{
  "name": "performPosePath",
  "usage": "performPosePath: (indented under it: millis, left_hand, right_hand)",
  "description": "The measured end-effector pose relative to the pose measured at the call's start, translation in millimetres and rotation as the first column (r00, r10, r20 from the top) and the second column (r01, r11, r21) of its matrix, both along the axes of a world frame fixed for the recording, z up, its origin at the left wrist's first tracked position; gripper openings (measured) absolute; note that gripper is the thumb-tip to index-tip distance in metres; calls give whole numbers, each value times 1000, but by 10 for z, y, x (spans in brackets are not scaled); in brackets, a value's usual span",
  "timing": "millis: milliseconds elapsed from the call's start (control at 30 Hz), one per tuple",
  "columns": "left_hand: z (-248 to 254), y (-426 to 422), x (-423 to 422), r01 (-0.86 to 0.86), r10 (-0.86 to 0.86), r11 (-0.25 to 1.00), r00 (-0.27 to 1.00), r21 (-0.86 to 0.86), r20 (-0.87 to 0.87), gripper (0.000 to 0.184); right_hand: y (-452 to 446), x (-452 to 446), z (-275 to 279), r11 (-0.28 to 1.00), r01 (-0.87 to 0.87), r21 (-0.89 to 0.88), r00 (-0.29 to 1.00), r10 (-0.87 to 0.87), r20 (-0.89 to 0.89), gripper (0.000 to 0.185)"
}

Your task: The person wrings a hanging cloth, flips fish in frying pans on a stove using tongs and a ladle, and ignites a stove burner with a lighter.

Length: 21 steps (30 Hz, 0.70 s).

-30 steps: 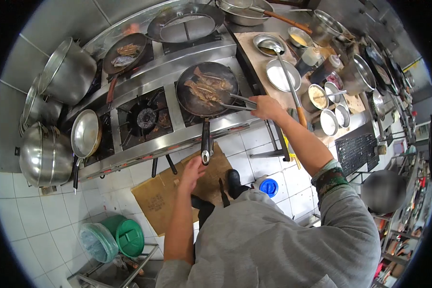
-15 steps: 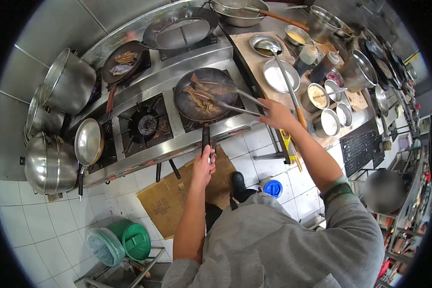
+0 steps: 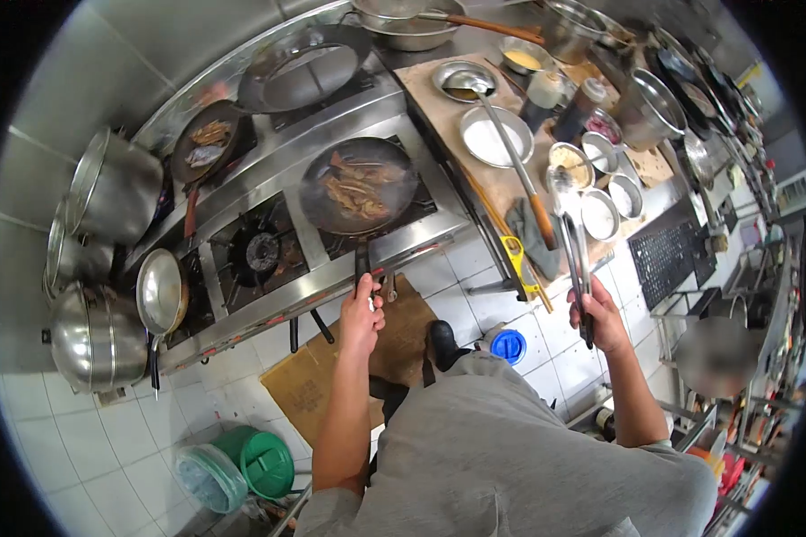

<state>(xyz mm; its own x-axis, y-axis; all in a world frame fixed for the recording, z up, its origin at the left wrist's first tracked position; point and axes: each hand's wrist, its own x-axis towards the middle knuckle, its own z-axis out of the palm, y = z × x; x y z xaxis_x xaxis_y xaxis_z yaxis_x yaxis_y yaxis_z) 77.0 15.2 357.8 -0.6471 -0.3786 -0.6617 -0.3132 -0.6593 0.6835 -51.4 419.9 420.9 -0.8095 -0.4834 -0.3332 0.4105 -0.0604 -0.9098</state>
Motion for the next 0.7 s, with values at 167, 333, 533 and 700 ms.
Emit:
performPosePath:
  millis: [167, 333, 533, 700]
  left_hand:
    - [88, 24, -39, 3, -2, 1000, 999, -27, 45, 34]
    - [138, -7, -68, 19, -15, 999, 995, -43, 94, 36]
    - [105, -67, -60, 46, -38, 997, 993, -65, 115, 36]
    - [-68, -47, 2, 83, -69, 991, 990, -104, 126, 36]
  right_hand:
    - [1057, 539, -74, 964, 28, -263, 925, 74, 372, 71]
    - [1722, 1166, -256, 993, 98, 62, 811, -116, 573, 58]
    - [1317, 1137, -836, 900, 111, 422, 825, -320, 466, 39]
    - [922, 525, -1298, 875, -45, 482, 890, -184, 417, 34]
